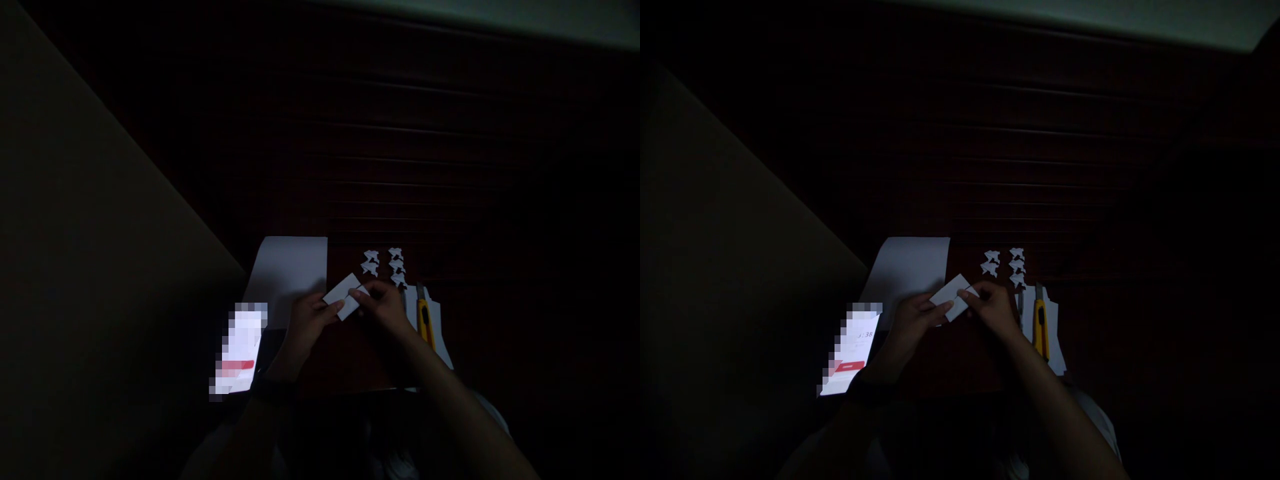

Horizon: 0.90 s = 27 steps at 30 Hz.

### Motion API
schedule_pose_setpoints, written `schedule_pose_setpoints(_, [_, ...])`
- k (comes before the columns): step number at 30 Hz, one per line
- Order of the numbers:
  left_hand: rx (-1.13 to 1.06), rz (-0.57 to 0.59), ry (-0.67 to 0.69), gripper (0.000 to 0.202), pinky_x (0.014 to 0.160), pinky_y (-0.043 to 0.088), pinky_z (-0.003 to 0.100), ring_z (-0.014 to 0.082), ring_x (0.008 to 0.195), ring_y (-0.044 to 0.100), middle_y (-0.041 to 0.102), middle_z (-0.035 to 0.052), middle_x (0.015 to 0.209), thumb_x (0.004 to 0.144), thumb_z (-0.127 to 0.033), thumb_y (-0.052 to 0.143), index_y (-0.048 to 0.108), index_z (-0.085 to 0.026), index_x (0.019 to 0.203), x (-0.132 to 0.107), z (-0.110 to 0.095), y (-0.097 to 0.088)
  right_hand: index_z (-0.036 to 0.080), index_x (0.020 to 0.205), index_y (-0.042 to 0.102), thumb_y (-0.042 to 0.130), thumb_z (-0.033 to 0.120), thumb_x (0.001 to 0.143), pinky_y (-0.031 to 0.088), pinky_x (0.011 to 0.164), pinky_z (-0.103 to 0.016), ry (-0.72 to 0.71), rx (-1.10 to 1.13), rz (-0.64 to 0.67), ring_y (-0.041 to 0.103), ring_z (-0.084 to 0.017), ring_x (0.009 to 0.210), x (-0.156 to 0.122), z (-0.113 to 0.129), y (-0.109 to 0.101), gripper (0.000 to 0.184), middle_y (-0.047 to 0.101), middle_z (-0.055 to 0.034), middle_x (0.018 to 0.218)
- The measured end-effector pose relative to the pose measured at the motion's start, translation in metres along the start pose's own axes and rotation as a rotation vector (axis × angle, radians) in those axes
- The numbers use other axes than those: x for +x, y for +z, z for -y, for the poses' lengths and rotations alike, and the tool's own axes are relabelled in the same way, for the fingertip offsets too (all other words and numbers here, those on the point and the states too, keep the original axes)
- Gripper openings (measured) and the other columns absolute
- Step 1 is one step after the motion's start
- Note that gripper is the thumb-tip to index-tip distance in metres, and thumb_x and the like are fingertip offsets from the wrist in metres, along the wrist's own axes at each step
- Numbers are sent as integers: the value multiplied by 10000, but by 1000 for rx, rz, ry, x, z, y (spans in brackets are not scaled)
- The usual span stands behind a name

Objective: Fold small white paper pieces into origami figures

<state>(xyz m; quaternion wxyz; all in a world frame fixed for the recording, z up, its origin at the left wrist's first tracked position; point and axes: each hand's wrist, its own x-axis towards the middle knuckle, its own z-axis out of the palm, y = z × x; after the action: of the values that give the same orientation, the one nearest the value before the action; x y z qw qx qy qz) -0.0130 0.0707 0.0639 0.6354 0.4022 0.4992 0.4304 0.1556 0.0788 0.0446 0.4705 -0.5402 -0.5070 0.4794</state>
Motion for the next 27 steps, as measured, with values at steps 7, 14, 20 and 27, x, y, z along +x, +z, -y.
schedule_pose_setpoints(7, [75,201,-96,297,647,536,323,223,749,662,702,97,874,659,-303,713,678,-120,890,-4,3,0,184,868,574,674,402,686,446,579,-253,-130,-34,-35,577,-164,683,0,4,4,302,622,-32,769])
schedule_pose_setpoints(14, [239,199,74,253,644,485,288,222,771,640,706,68,848,693,-314,675,699,-127,861,-3,1,2,192,819,607,652,351,713,444,655,-280,-180,-164,85,558,-164,724,-4,5,4,196,616,-23,792])
schedule_pose_setpoints(20, [66,69,77,325,708,487,302,229,824,646,706,89,923,677,-316,699,687,-129,942,-4,-1,1,211,1020,578,661,373,718,449,666,-268,-173,-109,73,560,-155,755,-7,12,4,352,604,-24,859])
schedule_pose_setpoints(27, [-138,49,20,314,646,500,292,195,703,654,702,102,856,705,-345,682,667,-111,912,-4,0,-2,177,1113,553,613,409,757,467,517,-250,-32,41,306,576,-137,563,-11,11,5,429,623,-12,672])
